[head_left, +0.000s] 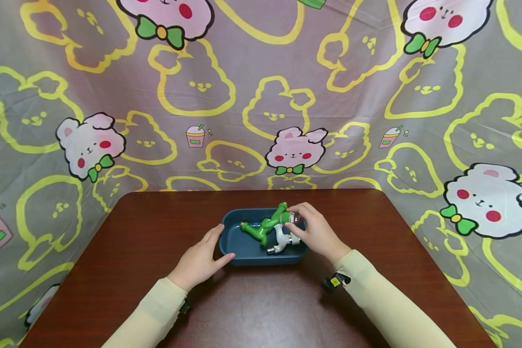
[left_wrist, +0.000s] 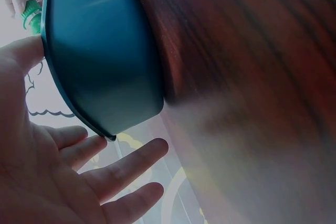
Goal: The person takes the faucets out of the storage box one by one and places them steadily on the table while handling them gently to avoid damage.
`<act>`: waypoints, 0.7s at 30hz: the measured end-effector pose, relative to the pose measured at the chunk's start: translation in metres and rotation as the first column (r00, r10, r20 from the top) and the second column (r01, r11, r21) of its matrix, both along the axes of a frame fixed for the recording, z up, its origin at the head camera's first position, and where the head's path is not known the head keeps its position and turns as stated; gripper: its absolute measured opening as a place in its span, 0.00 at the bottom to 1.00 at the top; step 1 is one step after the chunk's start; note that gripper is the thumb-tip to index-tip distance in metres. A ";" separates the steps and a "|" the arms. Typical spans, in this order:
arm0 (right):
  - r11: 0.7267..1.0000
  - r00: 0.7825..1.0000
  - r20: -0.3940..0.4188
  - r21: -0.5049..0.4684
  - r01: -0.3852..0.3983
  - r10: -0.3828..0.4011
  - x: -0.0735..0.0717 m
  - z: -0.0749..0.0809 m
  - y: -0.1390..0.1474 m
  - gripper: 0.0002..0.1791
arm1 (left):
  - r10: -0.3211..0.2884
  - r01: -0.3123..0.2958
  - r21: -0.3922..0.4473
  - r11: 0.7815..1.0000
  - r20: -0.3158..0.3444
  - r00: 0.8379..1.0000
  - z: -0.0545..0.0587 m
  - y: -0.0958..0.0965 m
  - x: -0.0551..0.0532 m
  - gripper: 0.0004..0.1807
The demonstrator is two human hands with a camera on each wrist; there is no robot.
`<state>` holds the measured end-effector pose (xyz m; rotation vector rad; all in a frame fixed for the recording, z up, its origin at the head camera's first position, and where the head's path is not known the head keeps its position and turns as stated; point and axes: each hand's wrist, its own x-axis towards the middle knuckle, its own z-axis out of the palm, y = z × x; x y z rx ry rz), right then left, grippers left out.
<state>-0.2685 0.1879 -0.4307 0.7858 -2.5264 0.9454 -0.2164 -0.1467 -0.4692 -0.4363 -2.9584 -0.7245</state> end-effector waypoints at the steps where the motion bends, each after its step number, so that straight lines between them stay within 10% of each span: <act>1: 1.000 1.000 -0.003 -0.006 0.007 -0.007 0.000 0.000 0.002 0.22 | 0.000 0.000 -0.001 1.000 0.000 1.000 0.000 0.000 0.000 0.51; 21: 0.975 0.978 -0.036 -0.095 0.202 -0.206 -0.012 -0.005 0.038 0.21 | 0.002 -0.002 0.002 1.000 0.007 1.000 0.001 0.001 0.000 0.51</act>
